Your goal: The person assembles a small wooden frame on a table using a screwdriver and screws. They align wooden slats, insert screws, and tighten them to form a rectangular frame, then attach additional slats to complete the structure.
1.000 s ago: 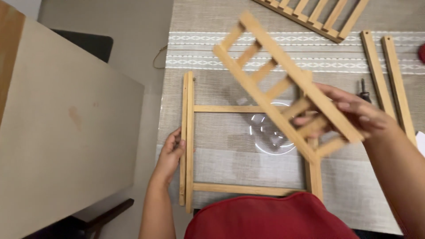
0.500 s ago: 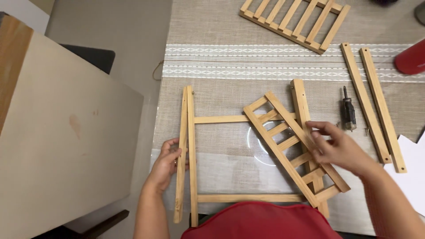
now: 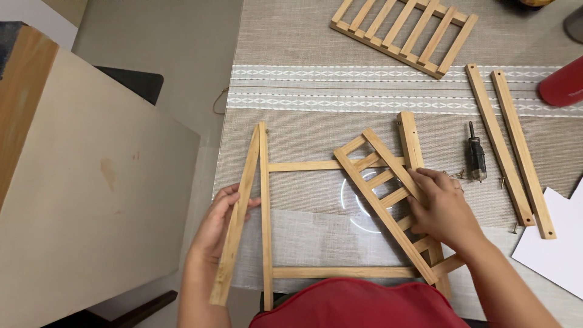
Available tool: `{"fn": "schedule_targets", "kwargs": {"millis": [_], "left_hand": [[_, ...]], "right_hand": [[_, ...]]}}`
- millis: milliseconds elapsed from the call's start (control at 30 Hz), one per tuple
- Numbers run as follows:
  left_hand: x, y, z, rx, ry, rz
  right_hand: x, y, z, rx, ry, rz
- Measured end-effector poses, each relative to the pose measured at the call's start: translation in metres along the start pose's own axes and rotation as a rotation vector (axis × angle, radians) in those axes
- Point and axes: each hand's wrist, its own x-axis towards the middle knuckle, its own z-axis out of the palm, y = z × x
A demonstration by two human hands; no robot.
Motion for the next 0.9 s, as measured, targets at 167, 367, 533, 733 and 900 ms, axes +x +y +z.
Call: {"fn": "schedule_targets", "kwargs": {"millis": [167, 367, 533, 733, 900], "left_hand": [[-0.011, 0.016, 0.009, 0.075, 0.052, 0.019], [-0.017, 0.020, 0.014, 0.059, 0.060, 0.013], [-0.018, 0.021, 0.014, 0.060, 0.056, 0.008], [-0.019, 0.020, 0.015, 0.066, 0.069, 0.008], [-0.017, 0.019, 0.014, 0.070, 0.067, 0.011]], "right_hand": [[-0.001, 0.002, 0.002, 0.012, -0.045, 0.077], [-0.001, 0.001, 0.002, -0.016, -0.037, 0.070], [-0.001, 0.001, 0.002, -0.027, -0.059, 0.073], [0.000, 0.000, 0.001, -0.029, -0.066, 0.095], [0.000, 0.000, 0.002, -0.021, -0.079, 0.122]]}}
